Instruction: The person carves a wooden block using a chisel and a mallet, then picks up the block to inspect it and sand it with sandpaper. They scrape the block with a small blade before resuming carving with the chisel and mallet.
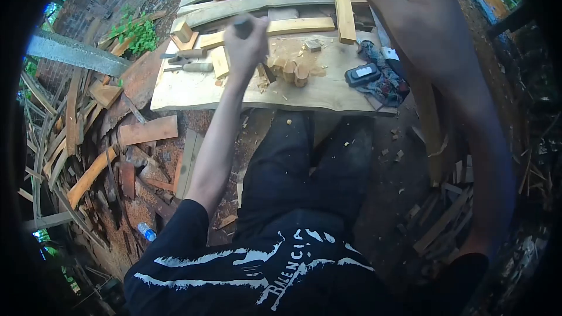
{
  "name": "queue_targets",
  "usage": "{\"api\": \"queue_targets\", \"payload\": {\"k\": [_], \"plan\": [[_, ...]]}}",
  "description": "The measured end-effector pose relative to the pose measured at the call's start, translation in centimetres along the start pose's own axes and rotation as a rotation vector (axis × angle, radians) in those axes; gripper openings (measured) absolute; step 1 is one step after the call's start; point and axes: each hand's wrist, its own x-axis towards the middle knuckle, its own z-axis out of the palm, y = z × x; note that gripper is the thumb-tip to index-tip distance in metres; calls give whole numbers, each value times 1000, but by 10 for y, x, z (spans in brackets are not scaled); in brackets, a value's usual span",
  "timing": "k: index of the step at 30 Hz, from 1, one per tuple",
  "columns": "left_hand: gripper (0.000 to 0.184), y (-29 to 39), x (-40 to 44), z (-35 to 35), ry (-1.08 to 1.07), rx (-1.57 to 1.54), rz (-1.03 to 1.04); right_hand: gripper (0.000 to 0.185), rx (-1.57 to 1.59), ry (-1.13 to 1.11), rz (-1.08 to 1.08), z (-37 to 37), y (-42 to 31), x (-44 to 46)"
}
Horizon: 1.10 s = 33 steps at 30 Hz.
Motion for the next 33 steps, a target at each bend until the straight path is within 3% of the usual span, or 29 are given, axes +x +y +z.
{"api": "queue_targets", "payload": {"k": [2, 4, 5, 6, 8, 9, 10, 12, 15, 29, 33], "plan": [[32, 26, 10, -11, 18, -127, 68, 70, -86, 40, 100, 1, 1, -5], [34, 52, 21, -21, -42, -231, 91, 70, 41, 21, -17, 15, 29, -10], [34, 54, 23, -20, -41, -228, 87, 67, 36, 120, -145, 24, 75, -12], [35, 54, 27, -19, -45, -236, 104, 67, 38, 118, -144, 23, 69, -15], [36, 50, 31, -16, -49, -245, 122, 65, -29, -126, 339, 19, 52, -23], [37, 48, 32, -13, -56, -241, 119, 63, -39, -138, 365, 21, 55, -25], [37, 46, 33, -12, -63, -238, 117, 63, -41, -138, 367, 23, 60, -26], [37, 40, 36, -12, -91, -245, 106, 64, -40, -109, 110, 27, 70, -31], [36, 32, 36, -12, -114, -215, 84, 70, -70, -41, 52, 33, 77, -34], [31, 22, 41, 1, -17, -125, -2, 68, -118, -78, 101, 41, 76, -34], [32, 14, 45, 4, 52, -30, 118, 68, -104, -78, 98, 41, 76, -33]]}}
